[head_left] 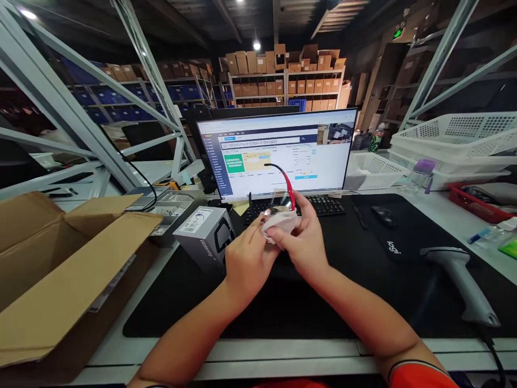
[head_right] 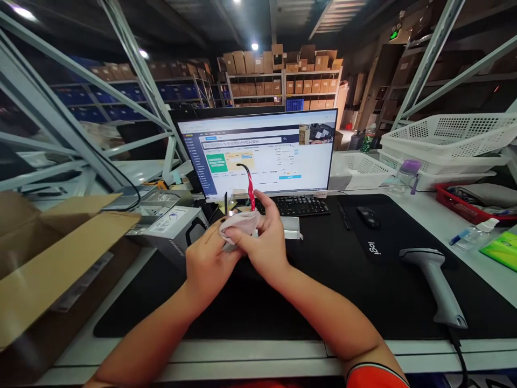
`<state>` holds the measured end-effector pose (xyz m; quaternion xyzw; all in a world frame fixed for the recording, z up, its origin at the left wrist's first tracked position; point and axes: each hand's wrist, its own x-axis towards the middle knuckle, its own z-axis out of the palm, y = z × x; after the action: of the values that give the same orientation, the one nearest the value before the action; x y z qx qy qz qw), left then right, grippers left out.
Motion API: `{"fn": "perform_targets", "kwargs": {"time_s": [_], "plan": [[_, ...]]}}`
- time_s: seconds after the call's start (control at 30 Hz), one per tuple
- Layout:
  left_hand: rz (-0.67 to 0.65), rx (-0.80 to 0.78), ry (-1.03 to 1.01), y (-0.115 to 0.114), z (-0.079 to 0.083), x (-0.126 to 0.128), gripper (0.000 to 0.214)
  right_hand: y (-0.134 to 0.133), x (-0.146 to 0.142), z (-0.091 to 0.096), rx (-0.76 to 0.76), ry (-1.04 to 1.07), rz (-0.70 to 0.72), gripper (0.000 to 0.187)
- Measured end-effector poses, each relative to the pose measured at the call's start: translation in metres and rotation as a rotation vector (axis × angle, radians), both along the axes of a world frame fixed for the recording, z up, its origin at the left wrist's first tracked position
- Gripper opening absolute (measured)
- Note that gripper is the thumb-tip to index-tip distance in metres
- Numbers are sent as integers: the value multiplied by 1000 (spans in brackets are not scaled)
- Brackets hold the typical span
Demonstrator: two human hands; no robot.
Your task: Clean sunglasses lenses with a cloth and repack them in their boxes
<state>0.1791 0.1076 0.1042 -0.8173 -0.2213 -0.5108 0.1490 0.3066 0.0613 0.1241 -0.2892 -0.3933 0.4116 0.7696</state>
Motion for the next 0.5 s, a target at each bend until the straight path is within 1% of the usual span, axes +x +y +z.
{"fn": "perform_targets", "kwargs": {"time_s": [0.1,0.17,0.23,0.33,0.43,0.5], "plan": [[-27,-103,-50,0,0,0,28,0,-11,-5,8,-6,-30,102],[-65,-106,-46,-1,2,1,30,-1,-6,-3,-1,8,6,101],[-112,-67,2,-3,6,1,32,-3,6,4,-21,49,60,97],[-170,-2,104,-7,9,1,23,-8,30,17,-87,144,115,85],[-197,83,181,-10,8,1,20,-13,49,28,-164,194,143,73],[-203,115,211,-12,5,2,20,-16,55,31,-194,184,144,65]]}}
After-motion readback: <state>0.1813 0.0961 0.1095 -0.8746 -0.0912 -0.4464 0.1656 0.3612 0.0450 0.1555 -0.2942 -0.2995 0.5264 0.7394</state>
